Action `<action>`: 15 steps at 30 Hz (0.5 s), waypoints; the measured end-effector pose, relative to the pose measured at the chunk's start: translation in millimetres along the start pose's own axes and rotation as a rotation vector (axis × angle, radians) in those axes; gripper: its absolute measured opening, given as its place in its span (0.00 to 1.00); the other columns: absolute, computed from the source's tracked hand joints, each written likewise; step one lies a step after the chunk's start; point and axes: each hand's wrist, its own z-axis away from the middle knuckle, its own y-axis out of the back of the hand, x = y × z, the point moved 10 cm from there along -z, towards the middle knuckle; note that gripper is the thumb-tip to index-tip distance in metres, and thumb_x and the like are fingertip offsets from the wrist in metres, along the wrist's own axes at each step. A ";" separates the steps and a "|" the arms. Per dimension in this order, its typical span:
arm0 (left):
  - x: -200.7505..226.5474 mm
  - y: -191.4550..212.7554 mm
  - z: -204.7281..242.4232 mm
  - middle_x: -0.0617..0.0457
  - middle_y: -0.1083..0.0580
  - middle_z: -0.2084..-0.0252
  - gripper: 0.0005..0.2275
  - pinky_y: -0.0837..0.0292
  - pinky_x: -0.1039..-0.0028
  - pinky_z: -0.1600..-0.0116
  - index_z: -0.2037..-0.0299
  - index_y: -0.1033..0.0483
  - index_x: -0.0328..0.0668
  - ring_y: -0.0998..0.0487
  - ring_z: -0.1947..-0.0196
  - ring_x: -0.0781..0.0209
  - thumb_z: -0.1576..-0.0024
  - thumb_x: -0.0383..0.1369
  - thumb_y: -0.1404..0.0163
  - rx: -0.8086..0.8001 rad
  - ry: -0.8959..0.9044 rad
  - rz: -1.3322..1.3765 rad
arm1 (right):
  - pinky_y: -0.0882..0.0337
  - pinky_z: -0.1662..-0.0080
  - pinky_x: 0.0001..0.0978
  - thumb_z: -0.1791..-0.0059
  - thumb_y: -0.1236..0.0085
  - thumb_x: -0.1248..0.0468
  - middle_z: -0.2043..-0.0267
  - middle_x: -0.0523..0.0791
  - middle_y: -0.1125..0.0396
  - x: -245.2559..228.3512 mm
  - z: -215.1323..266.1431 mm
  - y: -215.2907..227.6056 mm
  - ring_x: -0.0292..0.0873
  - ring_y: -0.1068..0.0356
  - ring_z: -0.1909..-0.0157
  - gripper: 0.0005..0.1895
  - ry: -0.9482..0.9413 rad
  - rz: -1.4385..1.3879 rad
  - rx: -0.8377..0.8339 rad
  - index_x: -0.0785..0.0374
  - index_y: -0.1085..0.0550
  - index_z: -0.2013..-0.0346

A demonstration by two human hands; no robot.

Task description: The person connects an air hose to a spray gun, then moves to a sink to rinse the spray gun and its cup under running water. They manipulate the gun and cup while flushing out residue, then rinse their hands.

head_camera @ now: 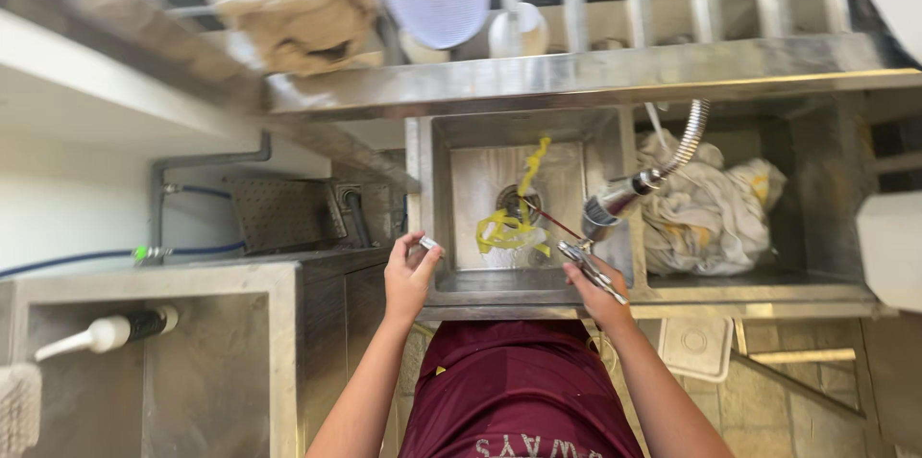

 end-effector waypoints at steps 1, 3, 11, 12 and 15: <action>5.1 9.3 -3.4 0.47 0.25 0.50 0.20 0.23 0.73 0.47 0.46 0.29 0.32 0.21 0.49 0.63 0.45 0.29 0.38 0.067 -0.070 -0.056 | 0.31 0.62 0.28 0.50 0.39 0.57 0.73 0.41 0.28 -1.7 -1.4 1.5 0.34 0.31 0.68 0.11 0.015 -0.020 0.014 0.63 0.22 0.61; 9.8 14.9 -10.4 0.48 0.28 0.46 0.17 0.22 0.71 0.49 0.55 0.32 0.33 0.22 0.49 0.61 0.48 0.28 0.38 0.091 -0.151 -0.033 | 0.34 0.65 0.30 0.49 0.38 0.56 0.73 0.42 0.28 3.2 -1.5 3.1 0.35 0.35 0.71 0.13 -0.046 0.034 0.002 0.64 0.22 0.63; 22.1 11.1 0.4 0.44 0.27 0.48 0.20 0.29 0.61 0.46 0.57 0.31 0.36 0.26 0.46 0.43 0.55 0.28 0.34 0.118 -0.361 -0.574 | 0.35 0.68 0.27 0.50 0.38 0.55 0.74 0.40 0.30 -10.1 -0.9 -1.3 0.32 0.37 0.74 0.14 0.003 0.058 -0.022 0.64 0.22 0.65; 22.4 10.3 1.9 0.44 0.27 0.50 0.22 0.31 0.60 0.45 0.55 0.31 0.36 0.27 0.47 0.42 0.56 0.29 0.33 0.120 -0.360 -0.619 | 0.36 0.69 0.28 0.49 0.38 0.55 0.75 0.40 0.30 -8.1 -0.8 -1.8 0.32 0.37 0.74 0.14 -0.010 0.054 -0.026 0.64 0.22 0.65; 20.7 6.9 1.7 0.46 0.27 0.50 0.25 0.32 0.60 0.43 0.49 0.30 0.38 0.28 0.46 0.44 0.56 0.32 0.33 0.089 -0.321 -0.695 | 0.36 0.69 0.28 0.49 0.39 0.55 0.75 0.39 0.30 -5.4 -1.1 -2.0 0.32 0.37 0.74 0.14 0.007 0.023 -0.029 0.64 0.22 0.64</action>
